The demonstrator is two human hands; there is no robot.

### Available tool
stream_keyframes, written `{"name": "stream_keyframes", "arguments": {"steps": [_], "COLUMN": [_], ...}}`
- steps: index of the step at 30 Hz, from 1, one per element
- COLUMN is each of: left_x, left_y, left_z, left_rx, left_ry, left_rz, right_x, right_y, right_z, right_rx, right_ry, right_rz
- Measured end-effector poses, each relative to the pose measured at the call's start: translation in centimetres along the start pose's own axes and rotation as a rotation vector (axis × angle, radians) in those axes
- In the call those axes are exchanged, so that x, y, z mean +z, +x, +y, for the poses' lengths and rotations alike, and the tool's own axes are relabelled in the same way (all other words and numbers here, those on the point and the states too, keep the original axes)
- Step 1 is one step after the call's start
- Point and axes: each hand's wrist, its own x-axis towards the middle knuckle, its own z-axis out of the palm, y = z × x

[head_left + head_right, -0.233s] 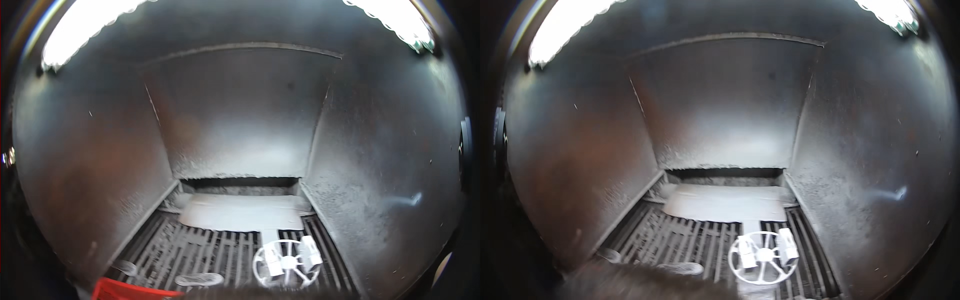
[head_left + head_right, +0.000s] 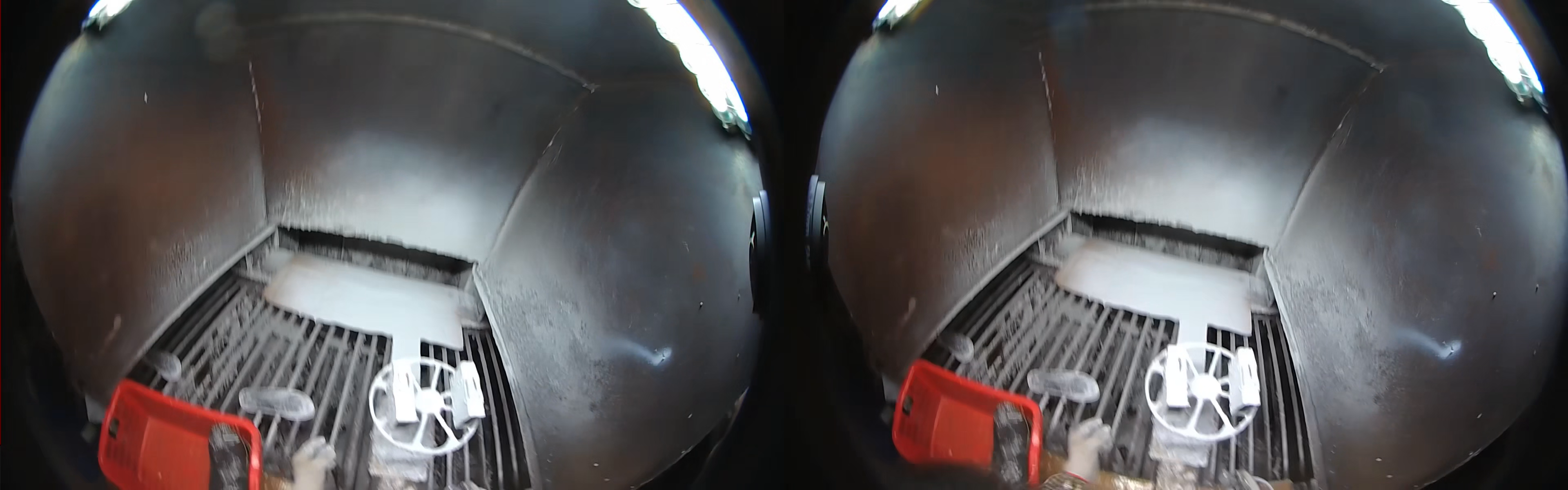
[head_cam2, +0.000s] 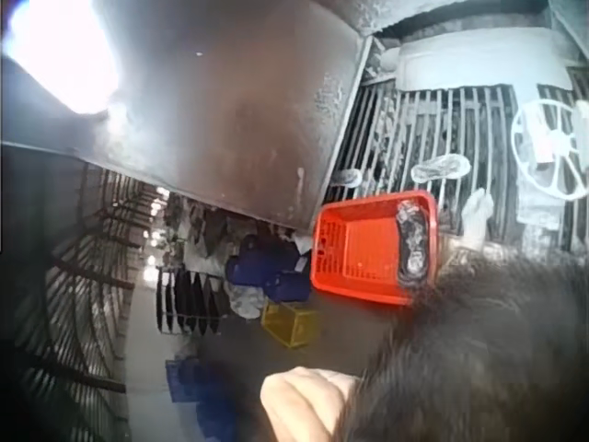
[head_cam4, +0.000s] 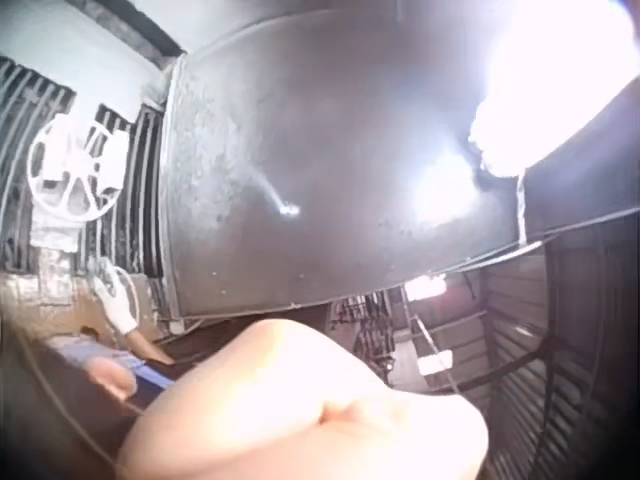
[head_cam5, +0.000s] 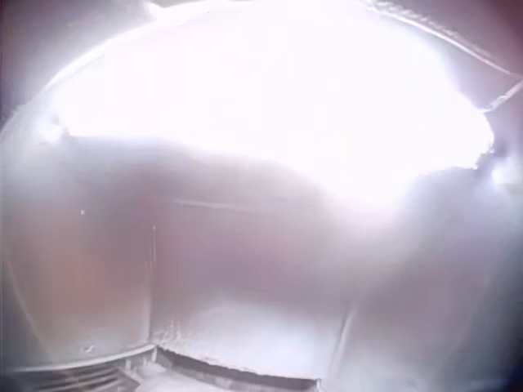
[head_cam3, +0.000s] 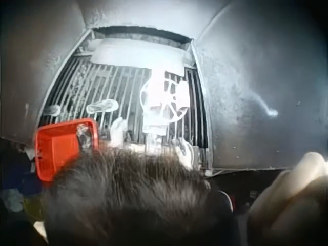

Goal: The person spray paints several small plastic parts white using a spray gun. They pick up each part from a red basket, coat it with white paint, and place it on a metal grate to dry. The process is repeated for multiple items throughout the clip.

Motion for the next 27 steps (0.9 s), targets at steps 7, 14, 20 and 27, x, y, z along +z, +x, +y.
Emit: {"name": "stream_keyframes", "arguments": {"steps": [7,14,20,27], "left_x": [-2.0,-5.5,-8.2,-10.7], "left_y": [-13.4,-17.1,-18.7,-18.7], "left_z": [11.6,15.1,13.2,12.0], "left_rx": [0.52,0.375,0.051,-0.009], "left_ry": [0.722,1.623,1.803,1.571], "left_rz": [0.334,0.686,0.65,0.579], "right_x": [-4.2,-6.2,-7.2,-6.6], "right_y": [-0.9,-1.8,-2.1,-2.3], "right_z": [3.6,6.1,6.6,6.1], "right_rx": [-0.036,-0.128,-0.176,-0.247], "right_ry": [0.015,0.051,0.081,-0.091], "right_rz": [-0.007,-0.01,-0.018,0.062]}}
